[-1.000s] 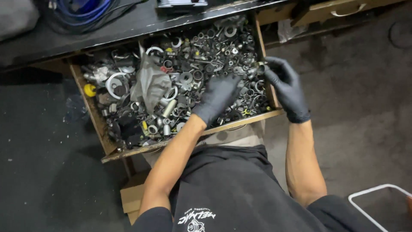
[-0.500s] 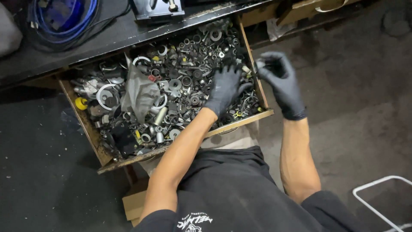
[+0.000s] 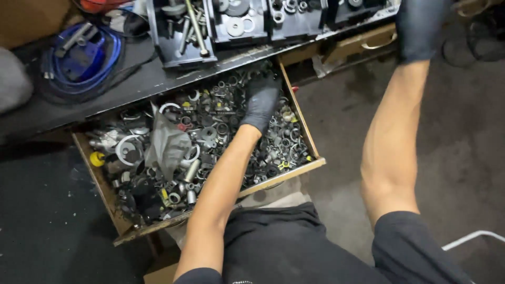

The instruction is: Sorting through a drawer of mixed metal hardware including bolts, nuts, and washers to find or organize specific components.

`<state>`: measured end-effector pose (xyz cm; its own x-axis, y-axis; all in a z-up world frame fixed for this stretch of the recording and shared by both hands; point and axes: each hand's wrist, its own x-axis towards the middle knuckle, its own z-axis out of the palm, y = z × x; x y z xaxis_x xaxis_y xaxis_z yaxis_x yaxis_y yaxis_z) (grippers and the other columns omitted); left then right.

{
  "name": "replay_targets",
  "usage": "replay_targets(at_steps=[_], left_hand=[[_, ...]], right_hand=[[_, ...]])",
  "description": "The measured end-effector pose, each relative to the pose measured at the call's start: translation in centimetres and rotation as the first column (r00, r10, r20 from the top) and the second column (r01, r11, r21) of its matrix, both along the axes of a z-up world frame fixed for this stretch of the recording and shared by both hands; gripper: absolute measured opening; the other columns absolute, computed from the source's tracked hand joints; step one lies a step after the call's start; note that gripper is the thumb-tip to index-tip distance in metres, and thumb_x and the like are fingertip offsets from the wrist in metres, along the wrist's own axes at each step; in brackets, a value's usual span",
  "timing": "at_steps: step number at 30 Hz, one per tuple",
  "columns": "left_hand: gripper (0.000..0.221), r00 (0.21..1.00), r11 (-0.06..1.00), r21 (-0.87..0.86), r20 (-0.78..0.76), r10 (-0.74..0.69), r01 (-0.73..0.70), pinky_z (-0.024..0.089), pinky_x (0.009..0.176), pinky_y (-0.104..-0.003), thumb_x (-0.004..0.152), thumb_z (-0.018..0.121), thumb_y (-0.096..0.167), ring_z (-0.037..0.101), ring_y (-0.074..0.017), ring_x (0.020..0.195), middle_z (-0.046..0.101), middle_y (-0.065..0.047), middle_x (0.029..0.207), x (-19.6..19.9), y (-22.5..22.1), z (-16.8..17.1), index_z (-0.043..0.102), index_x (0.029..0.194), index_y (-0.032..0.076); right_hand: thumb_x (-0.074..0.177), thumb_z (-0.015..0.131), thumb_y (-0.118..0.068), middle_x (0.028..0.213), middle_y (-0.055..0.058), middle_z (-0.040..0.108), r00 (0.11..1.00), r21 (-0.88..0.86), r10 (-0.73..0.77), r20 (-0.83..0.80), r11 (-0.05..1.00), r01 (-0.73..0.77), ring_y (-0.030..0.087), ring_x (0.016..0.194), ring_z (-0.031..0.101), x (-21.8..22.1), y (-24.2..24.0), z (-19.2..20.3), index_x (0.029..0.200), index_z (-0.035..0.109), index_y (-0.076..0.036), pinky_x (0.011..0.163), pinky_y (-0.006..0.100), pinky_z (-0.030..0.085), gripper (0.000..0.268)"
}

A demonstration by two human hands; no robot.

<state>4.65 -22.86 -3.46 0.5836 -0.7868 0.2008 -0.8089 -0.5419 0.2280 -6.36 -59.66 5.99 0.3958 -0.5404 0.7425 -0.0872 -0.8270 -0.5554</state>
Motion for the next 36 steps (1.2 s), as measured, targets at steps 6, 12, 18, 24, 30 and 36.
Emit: replay_targets(at_steps=[6,12,18,24,30,36], left_hand=[[0.026,0.990,0.993,-0.118,0.139,0.006,0.010,0.058,0.076,-0.042,0.076,0.084,0.028,0.072,-0.0298,0.084,0.070,-0.009,0.085,-2.5,2.5,7.5,0.077,0.099,0.019],[0.035,0.661,0.618,-0.611,-0.726,-0.188,-0.495,0.060,0.065,-0.025,0.081,0.092,0.025,0.072,-0.0166,0.078,0.073,-0.003,0.093,-4.5,6.9,9.6,0.070,0.108,0.020],[0.038,0.597,0.443,-0.764,-0.643,-0.479,-0.468,0.058,0.089,-0.026,0.083,0.087,0.004,0.067,-0.0096,0.095,0.070,-0.002,0.105,-8.3,11.1,17.3,0.072,0.117,0.011],[0.034,0.765,0.428,-0.849,-0.491,-0.418,-0.311,0.060,0.089,-0.030,0.080,0.089,0.005,0.071,-0.0199,0.101,0.070,-0.007,0.110,-9.7,13.3,17.6,0.073,0.110,0.010],[0.059,0.609,0.510,-0.796,-0.589,-0.531,-0.325,0.050,0.110,-0.047,0.097,0.064,-0.002,0.061,-0.0336,0.130,0.063,-0.019,0.142,-13.0,18.6,21.4,0.048,0.152,0.009],[0.050,0.422,0.703,-0.462,-0.872,-0.249,-0.540,0.056,0.097,-0.047,0.100,0.065,0.013,0.071,-0.0331,0.111,0.072,-0.020,0.126,-14.5,22.7,17.3,0.053,0.147,0.006]], right_hand=[[0.101,0.087,-0.008,0.121,0.011,0.068,0.980,-0.105,0.020,-0.197,0.994,-0.041,0.026,0.114,0.069,1.3,5.3,3.8,0.136,0.061,-0.017,0.096,0.043,0.056,0.044],[0.110,0.062,0.004,0.128,0.024,0.063,0.858,0.355,0.505,-0.096,0.823,-0.445,0.032,0.126,0.059,-4.7,25.4,10.2,0.137,0.057,0.000,0.111,0.050,0.045,0.028],[0.094,0.074,-0.005,0.112,0.012,0.068,0.638,0.762,0.768,0.056,0.381,-0.524,0.017,0.103,0.066,-6.1,33.8,13.3,0.139,0.062,-0.005,0.098,0.038,0.056,0.047],[0.088,0.079,0.002,0.107,0.013,0.070,0.641,0.784,0.760,0.107,0.333,-0.525,0.015,0.098,0.066,-7.2,35.7,13.6,0.132,0.064,-0.002,0.094,0.035,0.057,0.046],[0.087,0.080,0.000,0.105,0.006,0.065,0.630,0.801,0.772,0.083,0.324,-0.504,0.015,0.100,0.066,-8.3,35.5,13.1,0.124,0.061,-0.005,0.095,0.035,0.055,0.042],[0.090,0.077,0.003,0.109,0.015,0.068,0.626,0.623,0.765,-0.150,0.565,-0.542,0.025,0.109,0.063,-6.1,32.6,14.5,0.125,0.065,-0.003,0.103,0.045,0.050,0.038]])
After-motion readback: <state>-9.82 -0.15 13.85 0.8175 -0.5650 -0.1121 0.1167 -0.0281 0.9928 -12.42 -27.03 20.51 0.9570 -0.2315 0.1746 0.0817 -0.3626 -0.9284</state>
